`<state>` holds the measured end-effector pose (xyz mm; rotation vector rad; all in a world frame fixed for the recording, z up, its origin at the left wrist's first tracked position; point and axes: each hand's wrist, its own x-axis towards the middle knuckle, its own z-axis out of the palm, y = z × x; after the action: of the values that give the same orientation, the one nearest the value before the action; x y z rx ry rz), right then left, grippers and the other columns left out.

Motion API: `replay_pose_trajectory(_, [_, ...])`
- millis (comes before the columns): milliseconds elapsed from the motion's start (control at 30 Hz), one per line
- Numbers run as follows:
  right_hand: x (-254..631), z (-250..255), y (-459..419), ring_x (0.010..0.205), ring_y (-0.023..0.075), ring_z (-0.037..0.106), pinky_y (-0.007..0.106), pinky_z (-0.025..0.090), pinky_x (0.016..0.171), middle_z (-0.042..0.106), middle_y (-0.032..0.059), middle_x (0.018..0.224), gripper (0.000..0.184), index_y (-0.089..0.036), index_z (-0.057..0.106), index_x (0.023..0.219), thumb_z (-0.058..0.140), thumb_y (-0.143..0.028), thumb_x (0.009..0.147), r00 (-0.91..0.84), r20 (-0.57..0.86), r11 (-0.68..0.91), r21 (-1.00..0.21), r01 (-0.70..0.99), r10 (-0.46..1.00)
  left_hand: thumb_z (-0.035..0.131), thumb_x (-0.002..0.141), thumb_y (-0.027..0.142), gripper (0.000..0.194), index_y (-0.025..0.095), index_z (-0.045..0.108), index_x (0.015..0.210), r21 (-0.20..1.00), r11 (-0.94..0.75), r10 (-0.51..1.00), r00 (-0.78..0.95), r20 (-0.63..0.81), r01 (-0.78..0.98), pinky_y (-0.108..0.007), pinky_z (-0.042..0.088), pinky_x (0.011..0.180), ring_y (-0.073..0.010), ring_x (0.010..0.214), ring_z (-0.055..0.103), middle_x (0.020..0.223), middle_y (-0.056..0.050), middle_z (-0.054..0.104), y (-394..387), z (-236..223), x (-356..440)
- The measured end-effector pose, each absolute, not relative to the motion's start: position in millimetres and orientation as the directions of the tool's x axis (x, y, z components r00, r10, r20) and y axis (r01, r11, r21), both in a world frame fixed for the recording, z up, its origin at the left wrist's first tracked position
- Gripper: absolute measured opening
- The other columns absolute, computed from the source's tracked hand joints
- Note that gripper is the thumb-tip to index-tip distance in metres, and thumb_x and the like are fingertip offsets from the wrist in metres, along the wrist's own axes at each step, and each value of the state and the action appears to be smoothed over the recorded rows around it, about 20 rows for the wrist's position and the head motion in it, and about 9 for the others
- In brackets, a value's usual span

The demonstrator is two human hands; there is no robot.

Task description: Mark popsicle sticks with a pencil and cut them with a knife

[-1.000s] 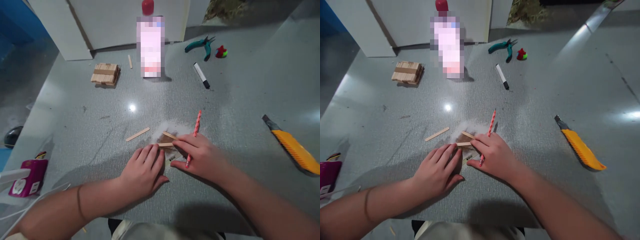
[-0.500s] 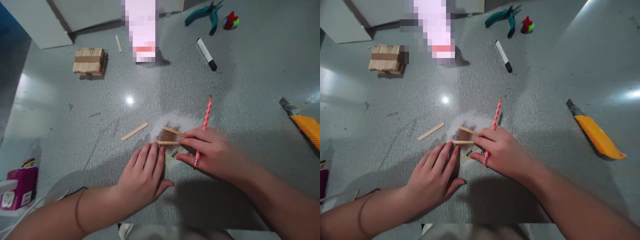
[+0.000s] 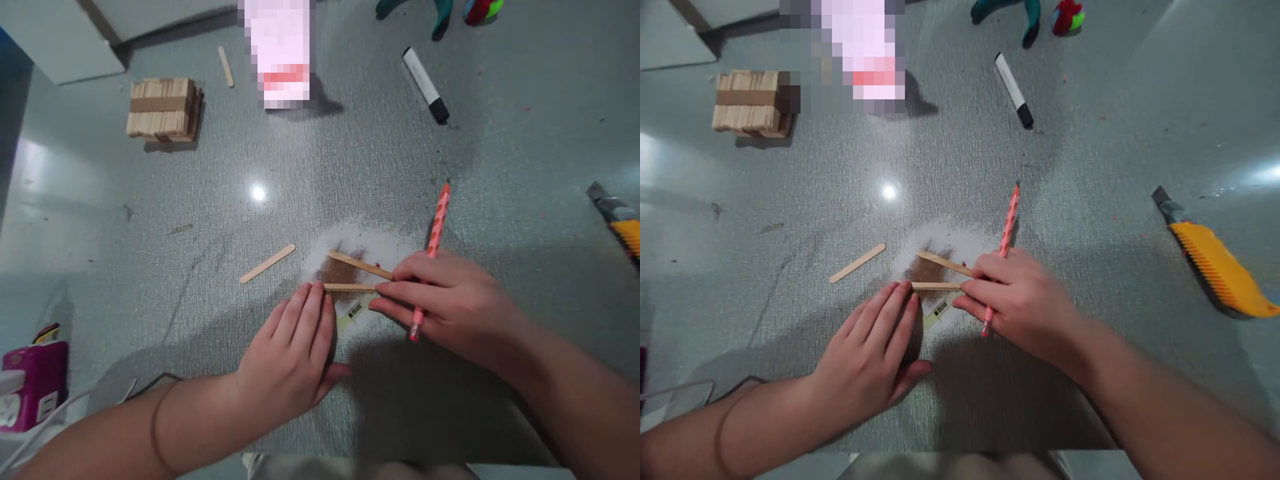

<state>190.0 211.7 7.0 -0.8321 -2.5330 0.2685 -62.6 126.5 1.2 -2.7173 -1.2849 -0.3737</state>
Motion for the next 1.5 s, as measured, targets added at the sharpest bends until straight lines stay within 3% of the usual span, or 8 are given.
replay_pose_trajectory(600, [191.8, 3.8, 208.2, 0.062, 0.0119, 0.052, 0.029, 0.039, 0.062, 0.060, -0.0013, 0.069, 0.045, -0.020, 0.071, 0.076, 0.055, -0.030, 0.116, -0.688, 0.331, 0.763, -0.303, 0.571, 0.646, 0.031, 0.117, 0.037, 0.058, -0.003, 0.072, 0.128, 0.034, -0.651, 0.735, 0.620, 0.275, 0.758, -0.038, 0.056, 0.103, -0.0301, 0.125, 0.074, 0.131, -0.024, 0.079, 128.9, 3.5, -61.4])
replay_pose_trajectory(767, [191.8, 3.8, 209.3, 0.061, 0.0122, 0.055, 0.029, 0.042, 0.061, 0.062, -0.0012, 0.069, 0.043, -0.020, 0.072, 0.079, 0.055, -0.032, 0.116, -0.709, 0.330, 0.781, -0.306, 0.544, 0.623, 0.041, 0.115, 0.049, 0.063, -0.001, 0.074, 0.131, 0.025, -0.667, 0.727, 0.643, 0.241, 0.745, -0.039, 0.056, 0.103, -0.0333, 0.129, 0.071, 0.135, -0.025, 0.077, 126.9, 2.3, -64.1])
replay_pose_trajectory(1033, [193.7, 4.5, 207.1, 0.059, 0.0138, 0.059, 0.030, 0.044, 0.061, 0.065, 0.0006, 0.071, 0.044, -0.023, 0.075, 0.084, 0.049, -0.033, 0.118, -0.727, 0.247, 0.762, -0.314, 0.566, 0.641, 0.024, 0.118, 0.044, 0.070, -0.002, 0.075, 0.128, -0.014, -0.664, 0.715, 0.641, 0.279, 0.747, -0.038, 0.054, 0.099, -0.0313, 0.126, 0.072, 0.132, -0.025, 0.079, 127.1, 5.3, -61.3])
replay_pose_trajectory(1300, [194.0, 5.6, 206.0, 0.057, 0.0122, 0.054, 0.029, 0.041, 0.060, 0.060, -0.0012, 0.068, 0.042, -0.021, 0.073, 0.082, 0.052, -0.030, 0.117, -0.712, 0.285, 0.764, -0.316, 0.563, 0.642, 0.039, 0.115, 0.051, 0.068, -0.006, 0.072, 0.131, -0.005, -0.663, 0.734, 0.651, 0.195, 0.749, -0.037, 0.054, 0.072, -0.0246, 0.081, 0.066, 0.138, -0.031, 0.075, 122.4, 4.2, -60.1])
replay_pose_trajectory(1500, [195.6, 3.7, 203.7, 0.058, 0.0144, 0.056, 0.031, 0.042, 0.059, 0.063, -0.0005, 0.069, 0.037, -0.024, 0.073, 0.086, 0.053, -0.031, 0.116, -0.698, 0.227, 0.726, -0.345, 0.594, 0.679, 0.038, 0.114, 0.048, 0.063, -0.001, 0.075, 0.129, 0.007, -0.661, 0.740, 0.650, 0.173, 0.750, -0.036, 0.055, 0.064, -0.0225, 0.072, 0.063, 0.135, -0.029, 0.077, 123.4, 2.7, -59.4])
